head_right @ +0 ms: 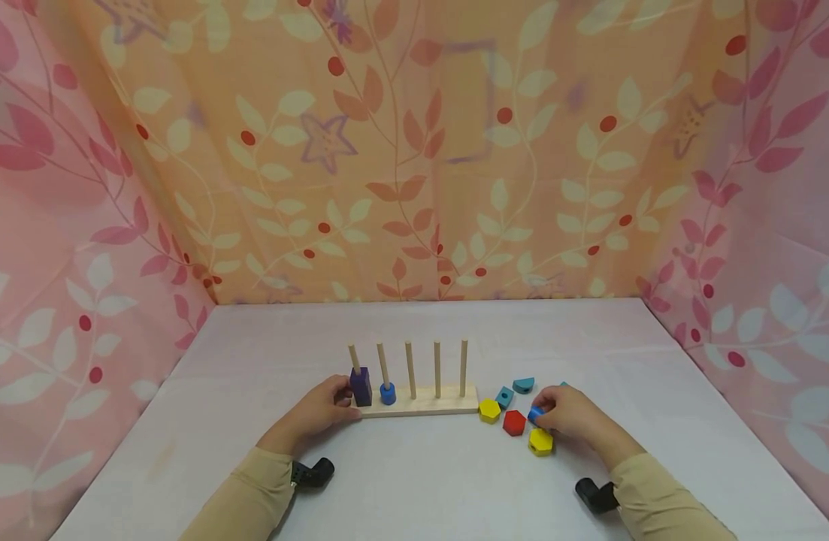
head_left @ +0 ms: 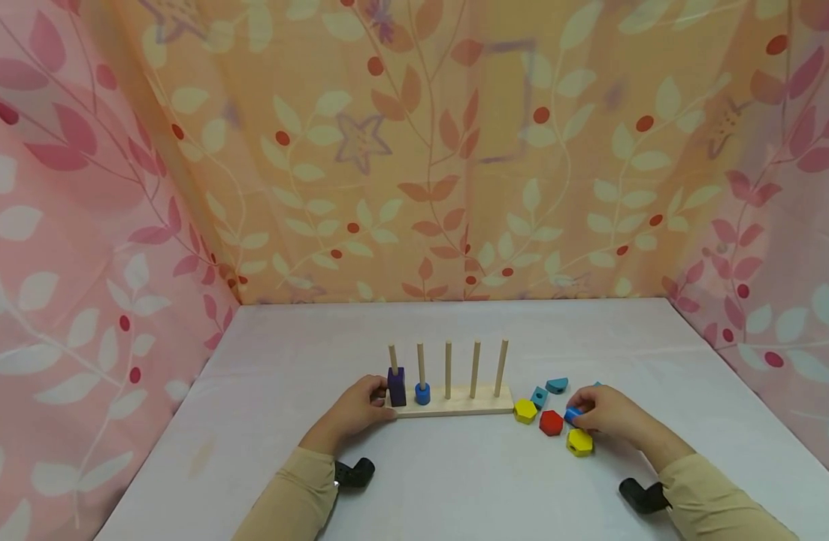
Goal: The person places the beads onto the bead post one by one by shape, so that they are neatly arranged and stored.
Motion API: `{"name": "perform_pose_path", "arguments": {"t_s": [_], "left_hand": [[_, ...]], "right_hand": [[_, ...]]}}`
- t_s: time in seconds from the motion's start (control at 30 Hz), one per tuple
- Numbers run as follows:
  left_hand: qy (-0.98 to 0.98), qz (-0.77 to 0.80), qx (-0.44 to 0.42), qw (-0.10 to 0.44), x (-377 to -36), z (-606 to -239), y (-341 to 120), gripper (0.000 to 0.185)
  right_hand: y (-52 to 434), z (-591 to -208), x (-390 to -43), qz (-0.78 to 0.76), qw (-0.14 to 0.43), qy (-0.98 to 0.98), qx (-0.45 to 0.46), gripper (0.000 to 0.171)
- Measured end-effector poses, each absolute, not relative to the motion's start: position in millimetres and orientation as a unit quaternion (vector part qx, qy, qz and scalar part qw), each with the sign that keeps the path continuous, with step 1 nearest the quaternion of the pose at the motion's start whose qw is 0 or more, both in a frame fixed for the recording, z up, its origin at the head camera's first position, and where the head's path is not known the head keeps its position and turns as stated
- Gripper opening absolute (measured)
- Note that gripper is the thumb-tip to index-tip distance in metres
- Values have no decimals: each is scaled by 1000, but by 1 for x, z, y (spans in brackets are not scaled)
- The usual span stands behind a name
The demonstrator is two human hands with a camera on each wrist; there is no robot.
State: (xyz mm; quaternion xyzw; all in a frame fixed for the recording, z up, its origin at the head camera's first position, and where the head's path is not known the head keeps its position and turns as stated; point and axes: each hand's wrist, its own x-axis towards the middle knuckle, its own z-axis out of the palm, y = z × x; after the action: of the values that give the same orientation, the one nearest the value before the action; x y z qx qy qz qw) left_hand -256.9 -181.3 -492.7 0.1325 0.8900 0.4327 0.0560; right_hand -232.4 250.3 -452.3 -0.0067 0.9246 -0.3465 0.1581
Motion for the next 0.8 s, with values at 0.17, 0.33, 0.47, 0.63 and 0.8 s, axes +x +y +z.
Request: {"name": "perform_pose_path", "arguments": {"t_s": [0.17,0.33,0.47,0.63,0.8], "left_hand": [[888,435,136,57,-257,-493,-182,46],[884,445,131,62,-256,-492,-181,48],[885,443,127,65,-256,-492,-181,48],[889,435,128,63,-255,-492,-182,47],[888,437,129,61,-254,-489,-180,47]], "right_hand": [[253,-453,-233,-324,151,934,-16,22],[255,-451,-232,-347,142,927,-26,27],[254,-442,-230,-365,135,920,-37,37],[244,-429,-229,-402,115,907,-49,37],[230,-414,-227,-448,76,887,-77,41]]}}
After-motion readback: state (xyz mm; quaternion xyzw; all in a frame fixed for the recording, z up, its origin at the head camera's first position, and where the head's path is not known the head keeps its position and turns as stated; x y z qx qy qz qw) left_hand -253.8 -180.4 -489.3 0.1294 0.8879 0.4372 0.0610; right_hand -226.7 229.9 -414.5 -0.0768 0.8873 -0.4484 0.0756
